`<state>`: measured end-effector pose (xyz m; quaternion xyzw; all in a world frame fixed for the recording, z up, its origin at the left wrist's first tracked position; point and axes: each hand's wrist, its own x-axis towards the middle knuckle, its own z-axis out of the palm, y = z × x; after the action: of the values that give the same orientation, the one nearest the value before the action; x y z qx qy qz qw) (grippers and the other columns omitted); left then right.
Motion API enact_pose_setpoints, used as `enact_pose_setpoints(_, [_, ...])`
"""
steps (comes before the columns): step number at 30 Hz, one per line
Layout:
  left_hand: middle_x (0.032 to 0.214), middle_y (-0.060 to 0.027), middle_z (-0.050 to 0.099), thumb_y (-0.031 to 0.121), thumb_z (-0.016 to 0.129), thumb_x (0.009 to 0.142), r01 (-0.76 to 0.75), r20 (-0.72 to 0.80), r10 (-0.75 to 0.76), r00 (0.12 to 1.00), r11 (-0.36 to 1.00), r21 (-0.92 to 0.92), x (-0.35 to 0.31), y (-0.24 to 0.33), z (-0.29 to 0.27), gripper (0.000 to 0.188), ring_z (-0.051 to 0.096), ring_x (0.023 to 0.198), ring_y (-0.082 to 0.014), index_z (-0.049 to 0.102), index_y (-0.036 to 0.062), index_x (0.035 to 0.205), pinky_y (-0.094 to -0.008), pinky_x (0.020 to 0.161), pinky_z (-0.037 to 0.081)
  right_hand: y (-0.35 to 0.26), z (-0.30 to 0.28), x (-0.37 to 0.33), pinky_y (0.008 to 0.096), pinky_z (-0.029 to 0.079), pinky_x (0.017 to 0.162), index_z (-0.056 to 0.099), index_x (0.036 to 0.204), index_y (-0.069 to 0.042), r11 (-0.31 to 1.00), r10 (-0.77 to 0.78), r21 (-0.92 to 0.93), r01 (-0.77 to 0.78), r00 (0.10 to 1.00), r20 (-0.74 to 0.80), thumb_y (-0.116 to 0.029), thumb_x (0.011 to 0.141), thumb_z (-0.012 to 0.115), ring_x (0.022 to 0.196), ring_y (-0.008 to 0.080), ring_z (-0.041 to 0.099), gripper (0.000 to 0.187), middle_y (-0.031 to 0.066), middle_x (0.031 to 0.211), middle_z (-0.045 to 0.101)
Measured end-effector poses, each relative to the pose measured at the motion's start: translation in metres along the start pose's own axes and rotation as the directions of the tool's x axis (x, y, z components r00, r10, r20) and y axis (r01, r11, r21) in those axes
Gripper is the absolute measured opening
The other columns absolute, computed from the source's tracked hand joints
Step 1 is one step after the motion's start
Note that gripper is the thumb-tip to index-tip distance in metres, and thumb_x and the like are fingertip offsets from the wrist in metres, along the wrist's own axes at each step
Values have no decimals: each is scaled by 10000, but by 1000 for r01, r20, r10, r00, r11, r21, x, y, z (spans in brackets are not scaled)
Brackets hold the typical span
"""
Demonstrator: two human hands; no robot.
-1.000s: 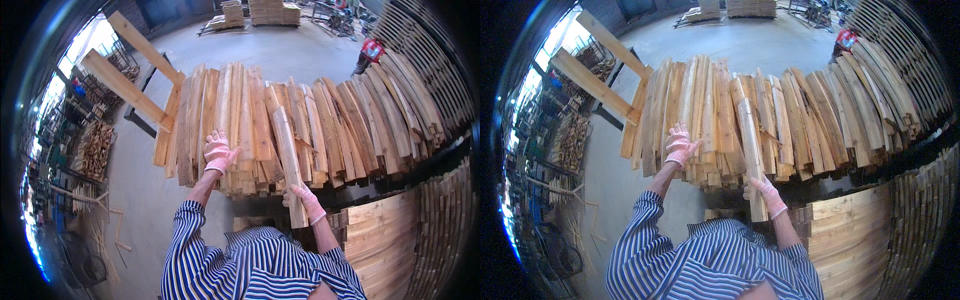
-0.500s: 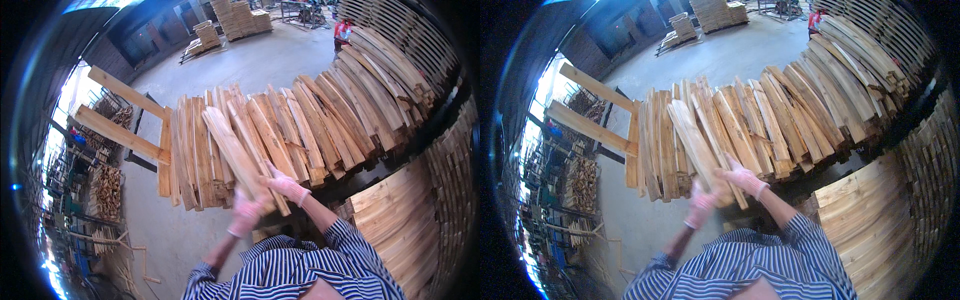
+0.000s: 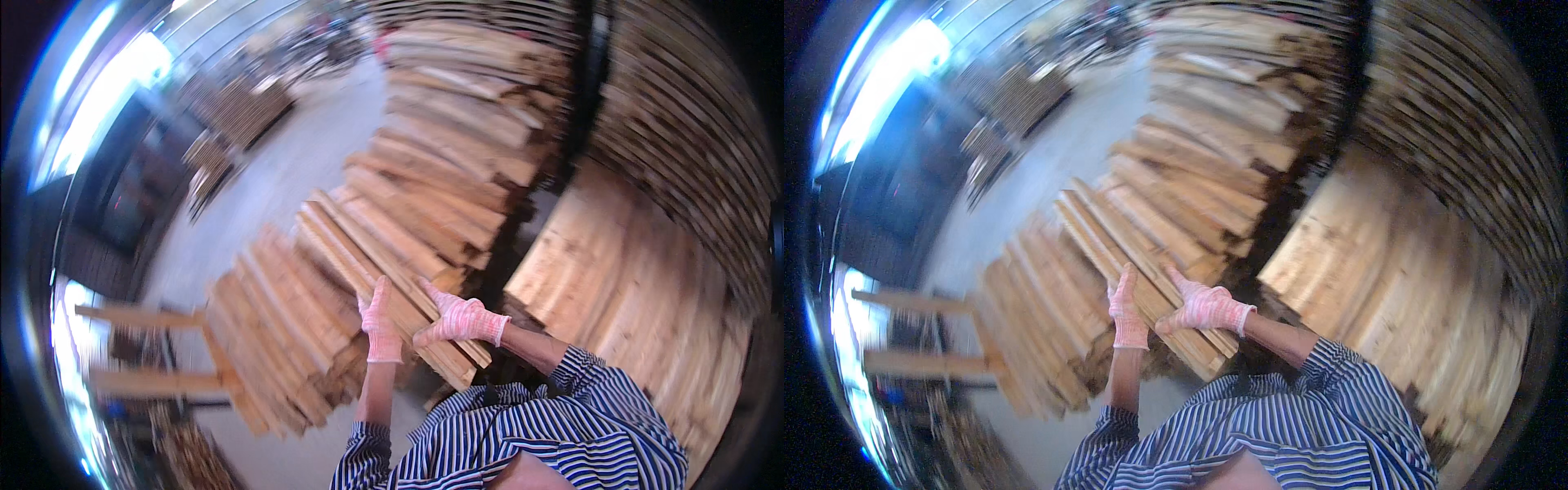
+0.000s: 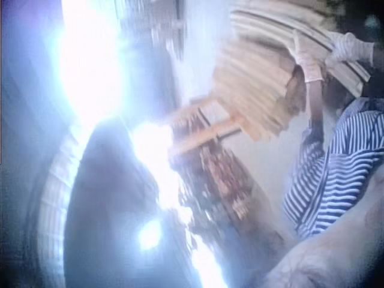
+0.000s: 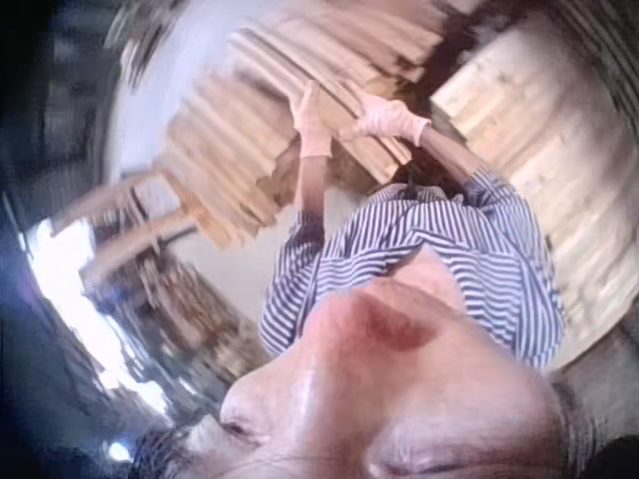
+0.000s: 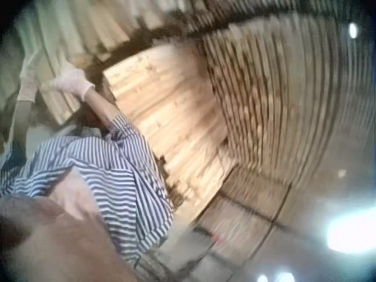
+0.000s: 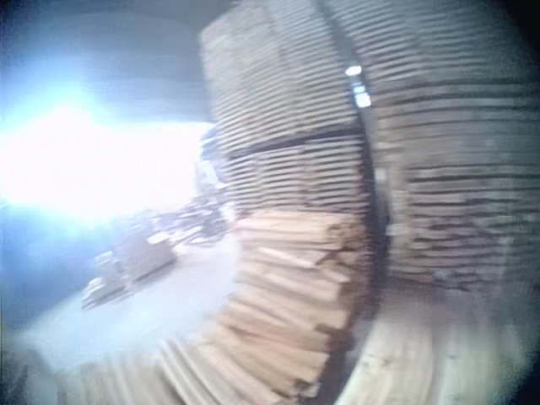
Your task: The person repeatedly picks up wooden planks from a pile and stacks them onto a growing stack. They handle the planks one at a time, moving them from a lower pile to a higher stack in a repetitive motion.
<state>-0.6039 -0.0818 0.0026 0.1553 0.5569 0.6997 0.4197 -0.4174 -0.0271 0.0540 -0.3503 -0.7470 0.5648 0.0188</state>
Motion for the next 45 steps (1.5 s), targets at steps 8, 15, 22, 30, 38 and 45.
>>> enact_pose_setpoints(8, [1447,-177,524,468,608,984,440,822,-192,536,895,-78,31,-17,213,695,526,1310,-316,403,31,1485,-450,1127,440,41,-63,-152,485,512,960,116,1638,-194,979,126,-40,-200,748,-651,-468,707,824,1150,447,599,1201,270,1323,496])
enact_pose_setpoints(15, [1465,-226,452,524,618,941,431,919,-357,171,866,256,-211,-102,350,840,513,1299,-368,322,-11,1516,-492,1104,454,127,-57,-308,477,469,993,272,1604,-171,939,226,171,-300,160,-961,-573,891,649,1223,432,553,901,240,1275,542])
enact_pose_setpoints(22, [1270,-177,624,554,663,912,573,811,-573,-122,626,529,-343,-228,429,704,605,1165,-370,540,11,1343,-503,1043,498,241,-32,-491,464,460,1039,449,1520,-143,857,306,367,-362,-214,-928,-580,921,606,1247,398,559,758,248,1333,563])
enact_pose_setpoints(30, [1311,-205,593,601,606,920,519,736,-673,-71,605,603,-413,-319,476,738,611,1156,-415,518,-5,1332,-558,1038,489,394,-71,-637,533,515,917,518,1436,-183,659,383,453,-601,-251,-889,-506,949,572,1118,433,612,586,258,1199,595])
enact_pose_setpoints(38, [1306,-197,596,680,542,925,493,743,-657,-133,606,624,-425,-326,495,778,614,1131,-358,509,23,1340,-520,1034,493,361,-79,-587,565,395,1110,431,1518,-135,698,291,326,-637,-164,-943,-634,944,505,1397,484,418,765,331,1494,414])
enact_pose_setpoints(45, [1414,-163,553,791,468,905,426,651,-758,-53,572,701,-515,-334,496,918,539,1268,-340,479,44,1439,-499,1140,400,353,-66,-667,473,478,1042,543,1457,-237,802,434,489,-343,-229,-872,-558,967,525,1247,407,590,586,225,1339,625])
